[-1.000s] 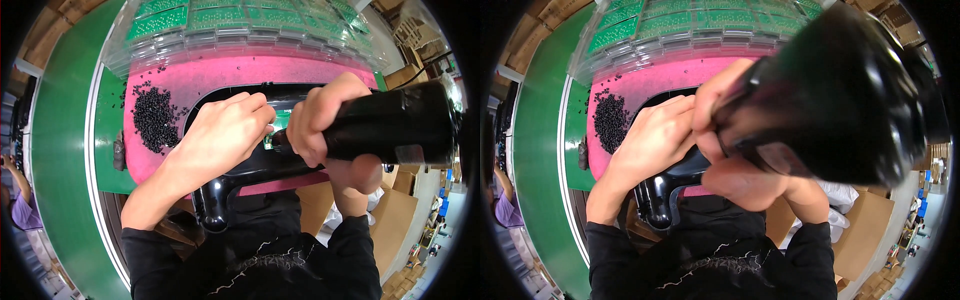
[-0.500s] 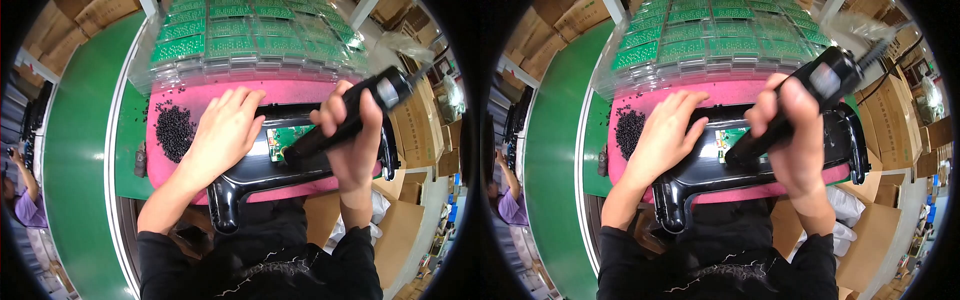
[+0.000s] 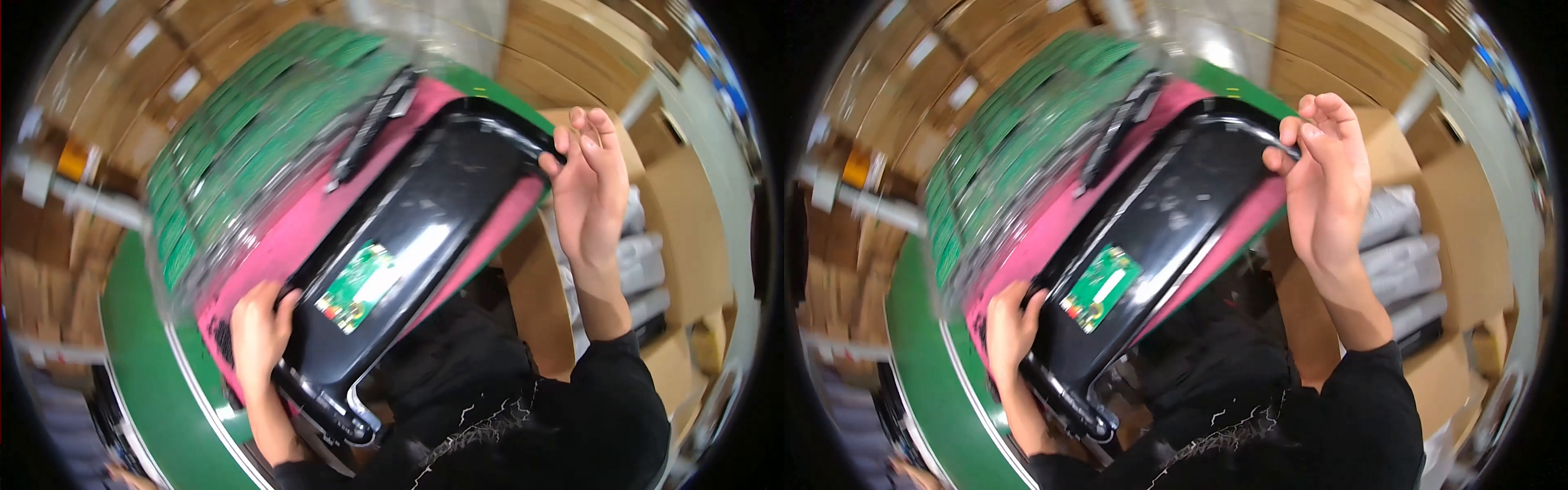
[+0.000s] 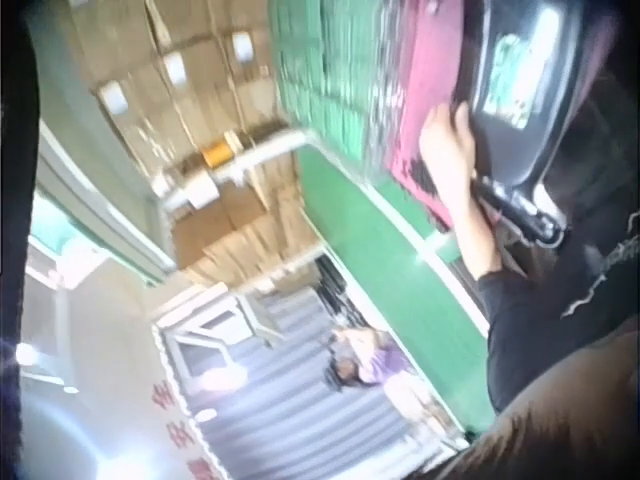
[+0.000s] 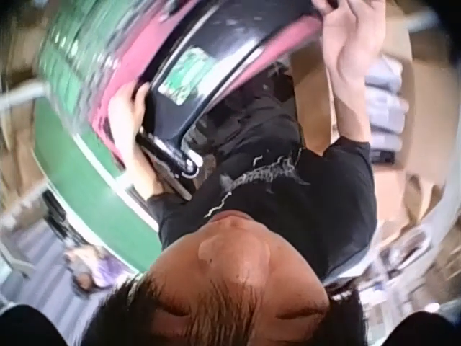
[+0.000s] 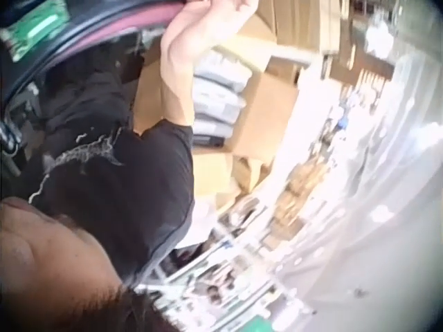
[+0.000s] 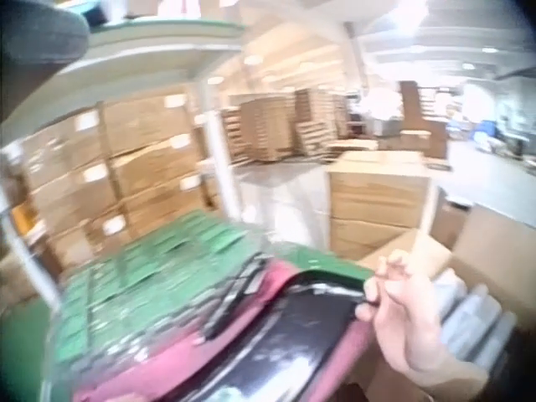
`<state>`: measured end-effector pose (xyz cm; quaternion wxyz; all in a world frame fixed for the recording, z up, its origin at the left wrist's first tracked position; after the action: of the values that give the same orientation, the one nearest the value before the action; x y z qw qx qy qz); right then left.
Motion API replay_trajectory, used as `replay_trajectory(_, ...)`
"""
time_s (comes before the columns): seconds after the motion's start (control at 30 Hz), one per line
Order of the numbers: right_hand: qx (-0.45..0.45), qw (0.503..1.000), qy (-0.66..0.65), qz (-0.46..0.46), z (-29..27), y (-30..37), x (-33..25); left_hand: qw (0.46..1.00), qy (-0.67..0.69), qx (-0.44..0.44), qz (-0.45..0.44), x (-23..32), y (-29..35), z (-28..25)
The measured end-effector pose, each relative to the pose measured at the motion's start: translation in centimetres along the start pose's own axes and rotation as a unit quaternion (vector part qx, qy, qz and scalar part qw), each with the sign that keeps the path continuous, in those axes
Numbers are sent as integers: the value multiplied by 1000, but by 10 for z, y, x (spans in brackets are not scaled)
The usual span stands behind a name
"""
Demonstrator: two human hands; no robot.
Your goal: Assembling a circuit board into a plastic housing using an electric screwdriver.
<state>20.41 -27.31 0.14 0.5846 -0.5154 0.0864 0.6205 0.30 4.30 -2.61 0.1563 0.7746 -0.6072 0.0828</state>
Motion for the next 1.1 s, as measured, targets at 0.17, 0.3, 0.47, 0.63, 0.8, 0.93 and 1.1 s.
replay_trajectory(0.17, 226, 900, 348, -136, -173, 36, -2, 992, -27, 124, 24, 21, 28, -24)
replay_trajectory(0.3, 379, 712, 590, 41, -307, 123, -7, 945, -174, 273, 48, 81, 89, -67)
replay_trajectory(0.47, 494, 386, 634, 453, -407, 277, 28, 934, -150, 321, 52, 78, 75, -48)
replay_trajectory(0.63, 565, 602, 298, 479, -432, 376, 81, 927, -72, 365, 37, 69, 70, -25)
replay_trajectory(0.8, 561, 599, 301, 486, -438, 381, 63, 917, 2, 398, 7, 59, 77, -8)
replay_trajectory(0.93, 393, 491, 442, 639, -383, 327, 27, 900, 35, 433, -34, 42, 94, 4)
replay_trajectory(1.1, 486, 180, 617, 592, -387, 367, -21, 887, 89, 448, -71, 22, 104, 12)
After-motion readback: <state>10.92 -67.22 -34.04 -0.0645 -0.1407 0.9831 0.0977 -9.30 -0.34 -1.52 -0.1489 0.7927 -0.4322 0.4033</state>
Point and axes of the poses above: each hand's wrist, its own y-axis away from the middle knuckle, its own z-axis out of the palm, x = y × z, the point moved 1 cm from there along -y, towards the middle knuckle, and after that the axes turned 13 degrees about -x, right-handed, at the moved point
